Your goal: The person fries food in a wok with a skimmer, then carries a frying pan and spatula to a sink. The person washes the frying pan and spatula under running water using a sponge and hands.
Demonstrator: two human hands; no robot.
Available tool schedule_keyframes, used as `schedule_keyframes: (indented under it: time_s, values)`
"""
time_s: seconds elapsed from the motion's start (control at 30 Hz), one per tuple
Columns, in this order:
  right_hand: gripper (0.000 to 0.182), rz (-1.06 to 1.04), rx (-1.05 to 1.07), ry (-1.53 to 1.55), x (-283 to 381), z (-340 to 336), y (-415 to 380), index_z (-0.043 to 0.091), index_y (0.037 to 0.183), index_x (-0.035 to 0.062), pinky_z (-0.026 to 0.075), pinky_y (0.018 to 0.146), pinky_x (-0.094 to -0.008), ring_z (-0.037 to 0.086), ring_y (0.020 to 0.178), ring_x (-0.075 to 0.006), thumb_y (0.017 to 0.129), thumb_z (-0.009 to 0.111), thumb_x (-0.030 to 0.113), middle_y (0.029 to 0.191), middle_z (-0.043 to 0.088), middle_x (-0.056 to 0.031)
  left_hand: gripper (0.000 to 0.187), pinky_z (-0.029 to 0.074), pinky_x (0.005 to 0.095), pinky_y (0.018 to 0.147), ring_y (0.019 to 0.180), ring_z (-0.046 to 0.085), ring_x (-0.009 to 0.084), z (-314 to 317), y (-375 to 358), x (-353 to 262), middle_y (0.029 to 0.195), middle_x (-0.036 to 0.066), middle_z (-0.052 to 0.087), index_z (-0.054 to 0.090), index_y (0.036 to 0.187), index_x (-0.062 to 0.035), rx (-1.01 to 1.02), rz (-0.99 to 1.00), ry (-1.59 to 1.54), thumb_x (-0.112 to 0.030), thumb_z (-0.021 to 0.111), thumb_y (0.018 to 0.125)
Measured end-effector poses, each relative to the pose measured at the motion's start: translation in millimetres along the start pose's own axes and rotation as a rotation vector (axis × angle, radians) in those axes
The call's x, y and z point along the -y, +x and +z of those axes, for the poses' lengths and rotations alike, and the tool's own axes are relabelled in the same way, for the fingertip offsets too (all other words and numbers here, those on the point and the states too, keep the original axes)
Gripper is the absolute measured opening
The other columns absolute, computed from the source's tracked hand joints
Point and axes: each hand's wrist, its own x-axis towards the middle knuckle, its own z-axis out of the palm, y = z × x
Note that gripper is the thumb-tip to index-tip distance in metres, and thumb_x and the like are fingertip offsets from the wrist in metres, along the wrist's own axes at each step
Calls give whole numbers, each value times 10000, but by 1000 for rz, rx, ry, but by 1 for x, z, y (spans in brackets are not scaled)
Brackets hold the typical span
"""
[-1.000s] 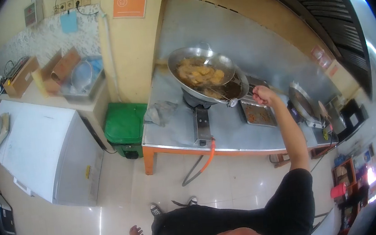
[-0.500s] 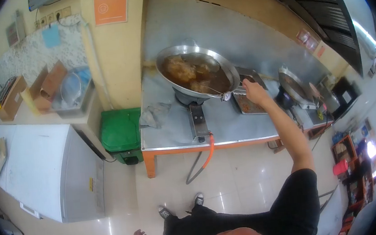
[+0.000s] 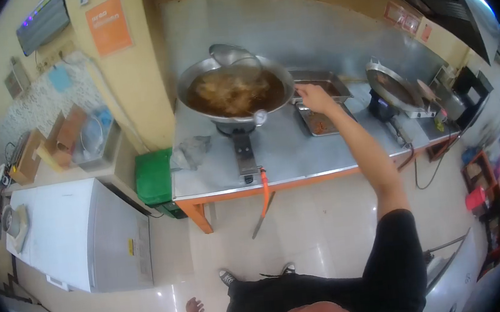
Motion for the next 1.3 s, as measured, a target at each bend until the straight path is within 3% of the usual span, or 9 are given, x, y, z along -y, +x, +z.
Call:
schedule_keyframes:
  time_s: [0.13, 0.27, 0.33, 0.5, 0.6, 0.77, 0.87, 1.13, 1.3]
  values:
    - [343, -63, -88, 112, -72, 7, 5, 607, 1201, 57, 521, 764, -432, 659, 888, -364, 893, 469, 113, 1118, 658, -167, 406, 502, 434, 736, 886, 613, 287, 54, -26, 73, 1079, 111, 612, 471, 1295, -128, 71, -72, -4, -300, 509, 929]
    - [419, 337, 259, 760, -96, -7, 7, 561, 1248, 50, 412, 441, -307, 528, 565, -132, 851, 428, 35, 981, 660, -120, 409, 497, 454, 758, 922, 609, 290, 112, -28, 98, 1081, 102, 618, 457, 1310, -148, 77, -117, 67, -312, 495, 937]
    - [370, 384, 275, 1057, -99, 1, -3, 510, 1167, 8, 342, 409, -281, 467, 533, -133, 828, 366, -16, 774, 519, -81, 412, 495, 461, 762, 943, 607, 291, 144, -41, 111, 1078, 99, 622, 452, 1318, -156, 41, -106, 57, -318, 488, 941]
    - [270, 536, 214, 1508, -148, 5, 10, 418, 1062, 41, 273, 382, -265, 406, 523, -124, 812, 350, -34, 778, 482, -102, 409, 498, 424, 762, 957, 605, 275, 193, -71, 127, 1112, 95, 613, 464, 1316, -163, 107, -94, 31, -321, 484, 940]
    - [278, 549, 30, 1302, -193, -16, 19, 418, 1070, 54, 260, 376, -266, 379, 524, -107, 808, 366, -21, 751, 461, -76, 410, 498, 419, 762, 957, 605, 272, 209, -82, 134, 1118, 96, 610, 465, 1316, -161, 101, -128, 4, -320, 485, 939]
    - [183, 297, -206, 227, -334, 22, 36, 499, 1069, 60, 480, 616, -457, 627, 734, -366, 920, 421, 131, 869, 633, -191, 412, 499, 411, 761, 958, 606, 268, 244, -85, 139, 1128, 98, 606, 467, 1316, -159, 143, -199, -41, -320, 486, 938]
    - [209, 453, -54, 12, -359, 25, 26, 516, 1078, 56, 462, 783, -518, 598, 938, -456, 917, 447, 171, 1027, 635, -233, 413, 499, 407, 761, 958, 606, 265, 273, -70, 126, 1134, 99, 603, 468, 1316, -157, 218, -198, -62, -319, 486, 937]
    - [341, 581, 196, -276, -384, 95, 17, 532, 1221, 88, 531, 824, -476, 633, 1008, -393, 904, 503, 208, 1105, 606, -239, 422, 499, 387, 806, 1008, 589, 246, 447, -10, -63, 1167, 123, 585, 461, 1330, -114, 257, 139, 171, -297, 461, 950]
    - [402, 555, 279, -11, -390, 159, -25, 496, 1239, 60, 485, 899, -504, 557, 1101, -449, 902, 534, 275, 1212, 502, -308, 421, 496, 410, 828, 1018, 582, 268, 518, -38, -118, 1182, 129, 573, 442, 1343, -112, 281, 218, 78, -301, 452, 966]
